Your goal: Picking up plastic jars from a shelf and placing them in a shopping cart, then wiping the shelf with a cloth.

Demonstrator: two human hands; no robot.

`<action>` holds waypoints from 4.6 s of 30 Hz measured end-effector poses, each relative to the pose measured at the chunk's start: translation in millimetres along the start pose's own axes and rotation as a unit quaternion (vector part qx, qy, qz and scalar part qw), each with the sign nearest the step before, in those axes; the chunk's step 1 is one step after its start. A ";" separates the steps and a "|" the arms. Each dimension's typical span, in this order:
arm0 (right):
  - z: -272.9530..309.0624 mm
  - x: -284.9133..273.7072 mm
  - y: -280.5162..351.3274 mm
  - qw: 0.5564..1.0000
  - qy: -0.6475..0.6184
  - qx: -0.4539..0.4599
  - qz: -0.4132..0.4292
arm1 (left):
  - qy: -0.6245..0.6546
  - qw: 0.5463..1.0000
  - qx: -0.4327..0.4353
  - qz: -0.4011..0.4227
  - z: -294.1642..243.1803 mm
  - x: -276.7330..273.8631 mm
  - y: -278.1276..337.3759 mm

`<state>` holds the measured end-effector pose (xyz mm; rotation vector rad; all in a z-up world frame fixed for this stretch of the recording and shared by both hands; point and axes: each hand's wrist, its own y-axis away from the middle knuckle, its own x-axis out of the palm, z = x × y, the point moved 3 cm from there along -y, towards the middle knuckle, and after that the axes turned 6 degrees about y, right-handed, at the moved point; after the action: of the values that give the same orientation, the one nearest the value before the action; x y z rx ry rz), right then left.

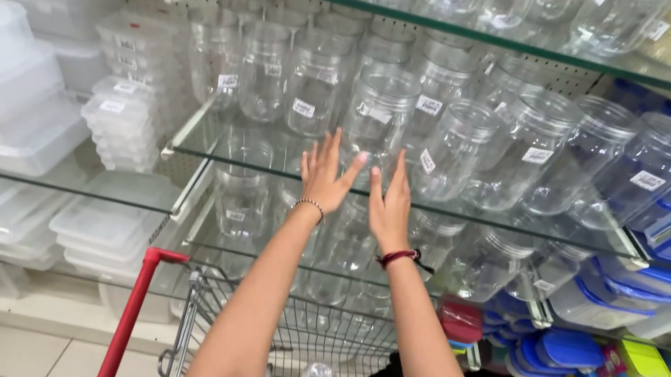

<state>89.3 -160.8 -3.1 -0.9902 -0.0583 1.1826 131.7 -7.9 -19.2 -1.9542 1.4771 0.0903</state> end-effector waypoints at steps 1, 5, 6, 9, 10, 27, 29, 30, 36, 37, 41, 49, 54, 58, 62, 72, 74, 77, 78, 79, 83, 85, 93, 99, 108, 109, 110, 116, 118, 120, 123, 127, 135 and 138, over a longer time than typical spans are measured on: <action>9.5 -4.6 -0.9 1.000 0.000 -0.001 -0.001 | 0.000 1.000 0.002 0.000 -5.7 -4.3 0.4; 5.3 -9.8 5.1 0.995 -0.077 0.059 -0.005 | 0.108 0.994 -0.016 0.005 -4.5 -13.0 1.5; -2.1 -9.6 8.9 0.992 -0.119 0.025 -0.030 | 0.166 0.986 -0.001 -0.007 0.5 -14.5 2.2; 5.2 -14.6 32.9 0.960 -0.275 -0.011 -0.046 | 0.276 0.955 0.081 -0.069 -26.3 -41.3 35.8; 3.7 -10.3 44.3 0.960 -0.277 -0.012 -0.043 | 0.274 0.956 0.080 -0.072 -28.2 -43.6 51.6; -134.1 30.0 342.8 0.950 0.001 0.162 0.265 | 0.048 0.975 -0.203 0.070 149.3 36.6 354.0; -130.7 23.1 371.2 0.941 0.007 0.155 0.302 | 0.031 0.954 -0.277 0.110 146.0 29.3 387.0; -128.8 18.4 383.4 0.939 0.006 0.125 0.320 | 0.012 0.937 -0.323 0.135 143.6 27.2 402.8; -145.5 33.3 444.7 0.782 0.049 0.260 0.565 | 0.026 0.848 -0.475 0.234 246.2 81.9 531.5; -146.8 35.7 450.2 0.776 0.048 0.266 0.570 | 0.026 0.842 -0.483 0.238 242.6 79.2 525.7; -191.1 53.5 506.3 0.708 0.048 0.311 0.632 | 0.005 0.754 -0.575 0.316 282.8 102.7 559.5; -161.8 56.5 458.6 0.801 0.101 0.298 0.510 | -0.115 0.846 -0.470 0.225 284.9 124.5 553.8; -143.2 46.6 380.4 0.906 -0.058 0.314 0.278 | 0.024 0.960 -0.274 0.054 202.9 98.4 443.4; -134.8 40.2 298.2 0.944 -0.179 0.253 0.112 | 0.081 0.989 -0.127 -0.006 126.8 82.3 334.9; -103.4 4.8 194.3 0.966 -0.213 0.135 -0.059 | 0.091 0.993 0.039 -0.061 35.8 61.8 235.3; -32.3 -97.8 23.9 0.979 -0.038 -0.025 -0.197 | 0.166 0.949 0.258 -0.069 -119.8 52.8 68.5; -37.5 -97.7 17.9 0.982 -0.043 -0.031 -0.184 | 0.198 0.948 0.236 -0.079 -100.5 80.0 41.0; -49.5 -90.4 16.7 0.986 -0.041 -0.035 -0.158 | 0.234 0.960 0.137 -0.069 -92.9 91.7 22.6; -54.4 -86.1 16.1 0.988 -0.036 -0.031 -0.150 | 0.237 0.968 0.063 -0.047 -91.7 91.8 19.6; -53.5 -86.2 16.5 0.987 -0.037 -0.038 -0.154 | 0.238 0.967 0.071 -0.051 -84.6 95.4 16.4; -52.2 -84.2 13.7 0.987 -0.044 -0.013 -0.151 | 0.254 0.967 0.026 0.013 -75.8 94.9 6.4; -49.8 -86.3 16.2 0.987 -0.051 -0.001 -0.151 | 0.277 0.959 -0.008 0.052 -77.5 90.7 11.0; -37.2 -100.9 32.5 0.964 -0.189 0.015 -0.184 | 0.213 0.960 0.178 -0.020 -108.6 53.9 65.9; -49.5 -91.9 81.2 0.969 -0.125 -0.094 -0.189 | 0.149 0.946 0.287 -0.037 -81.8 50.4 128.9; -134.4 -16.3 237.0 0.983 -0.142 0.115 0.004 | 0.102 0.991 0.034 0.074 47.9 74.4 258.3; -149.3 -10.1 257.0 0.982 -0.140 0.128 0.016 | 0.102 0.991 0.017 0.079 72.1 85.0 276.8; -166.1 0.2 278.6 0.966 -0.151 0.188 0.090 | 0.069 0.993 -0.036 0.093 98.3 96.1 296.3; -209.6 26.1 390.5 0.788 -0.144 0.430 0.416 | 0.047 0.907 -0.362 0.210 173.6 105.0 409.3; -215.7 33.3 423.9 0.725 -0.127 0.460 0.496 | 0.059 0.863 -0.438 0.245 197.8 110.8 447.0; -213.1 39.8 448.7 0.630 -0.038 0.495 0.597 | 0.030 0.810 -0.485 0.330 226.8 123.5 487.2; -226.1 50.1 480.8 0.595 -0.052 0.513 0.616 | 0.018 0.802 -0.478 0.358 237.6 135.6 510.9; -253.9 53.7 515.3 0.597 -0.069 0.532 0.596 | 0.007 0.788 -0.480 0.386 237.7 144.8 518.0; -296.4 55.4 575.3 0.607 0.015 0.347 0.715 | 0.003 0.734 -0.430 0.526 257.4 177.5 545.8; -291.5 49.2 576.2 0.619 -0.003 0.356 0.700 | -0.061 0.713 -0.440 0.543 230.1 169.4 526.5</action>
<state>-167.0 -284.1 -584.9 -0.1057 1.3369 2.3209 -192.3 -89.6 -516.4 -1.2308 2.5567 1.6608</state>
